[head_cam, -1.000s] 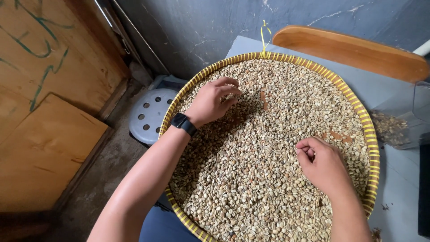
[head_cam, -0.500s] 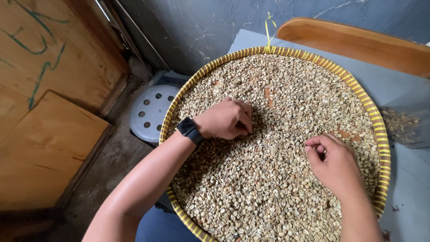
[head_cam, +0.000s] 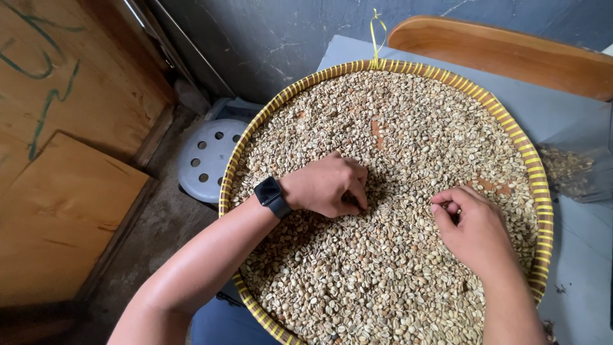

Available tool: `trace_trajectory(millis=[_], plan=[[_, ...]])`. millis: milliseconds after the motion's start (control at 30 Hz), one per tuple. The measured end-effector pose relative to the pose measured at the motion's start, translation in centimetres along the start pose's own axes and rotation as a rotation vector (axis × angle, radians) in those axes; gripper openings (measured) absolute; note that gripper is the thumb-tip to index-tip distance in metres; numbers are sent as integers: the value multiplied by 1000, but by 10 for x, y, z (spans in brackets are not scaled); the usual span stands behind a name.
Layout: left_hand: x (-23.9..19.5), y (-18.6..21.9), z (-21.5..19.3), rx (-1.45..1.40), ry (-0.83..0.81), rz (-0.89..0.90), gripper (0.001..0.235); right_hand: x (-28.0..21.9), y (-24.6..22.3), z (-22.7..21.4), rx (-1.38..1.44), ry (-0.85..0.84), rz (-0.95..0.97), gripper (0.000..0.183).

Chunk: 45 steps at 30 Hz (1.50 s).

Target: The person sorts through a large quantity of light-colored grains in a woven basket, picking out darker debris and discarding it into a clear container on the right. The hands continuously sift through the grains to separate the unwanted material.

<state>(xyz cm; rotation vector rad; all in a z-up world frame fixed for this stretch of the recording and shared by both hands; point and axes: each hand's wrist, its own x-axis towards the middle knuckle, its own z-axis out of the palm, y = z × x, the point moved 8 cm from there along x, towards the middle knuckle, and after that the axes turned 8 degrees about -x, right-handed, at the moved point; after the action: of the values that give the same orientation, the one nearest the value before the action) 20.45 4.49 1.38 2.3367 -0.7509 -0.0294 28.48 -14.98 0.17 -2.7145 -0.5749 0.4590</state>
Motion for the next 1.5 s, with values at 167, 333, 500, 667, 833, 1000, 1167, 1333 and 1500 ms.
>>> trace_trajectory(millis=[167,333,500,667,833,1000,1167,1333,1500], plan=[[-1,-3,4,31,-7,-25,12,-1,0,0,-13,-16,13,18],[5,7,-5,-70,35,58,8,3,17,12,-12,-33,52,18],[5,3,-35,-30,185,-119,20,7,20,13,2,329,-364,11],[-8,-28,-46,77,310,-147,19,3,13,14,-13,321,-372,12],[-25,-63,-64,138,458,-213,15,-5,3,10,-38,338,-419,10],[-42,-84,-83,167,613,-190,14,-4,-1,7,-37,379,-438,10],[-42,-99,-67,236,576,-225,18,-7,-19,19,-25,393,-505,14],[-33,-109,-56,271,508,-265,21,-15,-69,26,-105,358,-615,22],[-33,-110,-56,297,510,-278,18,-8,-72,48,-274,426,-699,20]])
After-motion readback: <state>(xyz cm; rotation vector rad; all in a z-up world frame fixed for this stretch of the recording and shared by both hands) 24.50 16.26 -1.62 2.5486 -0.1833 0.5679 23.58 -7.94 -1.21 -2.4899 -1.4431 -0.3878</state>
